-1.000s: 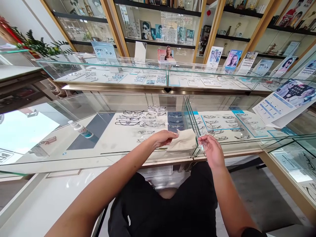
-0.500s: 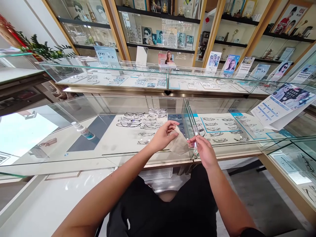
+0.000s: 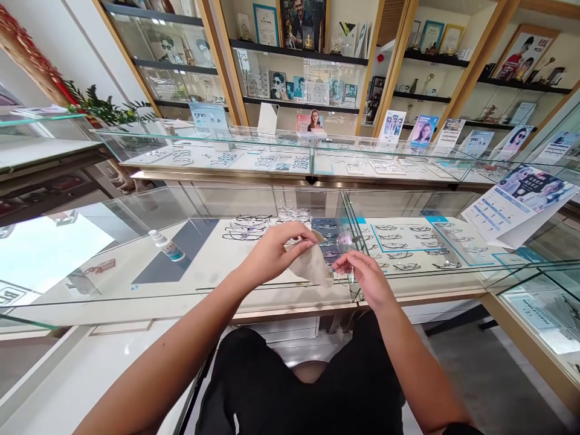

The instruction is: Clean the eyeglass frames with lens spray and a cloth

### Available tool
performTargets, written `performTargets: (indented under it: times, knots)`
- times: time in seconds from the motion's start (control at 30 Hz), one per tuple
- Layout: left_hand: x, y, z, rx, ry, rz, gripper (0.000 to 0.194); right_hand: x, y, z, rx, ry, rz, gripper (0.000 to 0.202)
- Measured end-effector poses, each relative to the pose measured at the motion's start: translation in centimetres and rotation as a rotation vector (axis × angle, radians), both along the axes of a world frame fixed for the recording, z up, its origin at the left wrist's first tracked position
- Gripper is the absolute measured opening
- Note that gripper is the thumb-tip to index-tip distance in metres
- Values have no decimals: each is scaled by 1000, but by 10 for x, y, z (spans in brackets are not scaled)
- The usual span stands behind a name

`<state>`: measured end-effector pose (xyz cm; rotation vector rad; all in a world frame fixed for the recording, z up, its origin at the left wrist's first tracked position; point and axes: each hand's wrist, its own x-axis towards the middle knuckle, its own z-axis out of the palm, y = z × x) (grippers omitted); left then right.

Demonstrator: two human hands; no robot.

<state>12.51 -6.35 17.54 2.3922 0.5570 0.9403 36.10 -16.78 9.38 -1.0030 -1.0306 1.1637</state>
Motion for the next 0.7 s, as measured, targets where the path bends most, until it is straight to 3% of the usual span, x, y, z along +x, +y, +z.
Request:
performTargets:
  times: [0.3, 0.57, 0.63, 0.7]
  knots:
    - [-4, 1, -2, -18, 75, -25, 26, -21, 3, 4, -32, -108, 293, 32]
    - [4, -4, -23, -81, 3, -27, 23, -35, -1, 6, -27, -113, 330, 30]
    - [9, -8, -30, -76, -59, 35, 18, -37, 0, 4, -16, -98, 313, 31]
    - [14, -15, -37, -66, -154, 227, 21, -38, 1, 2, -4, -76, 285, 31]
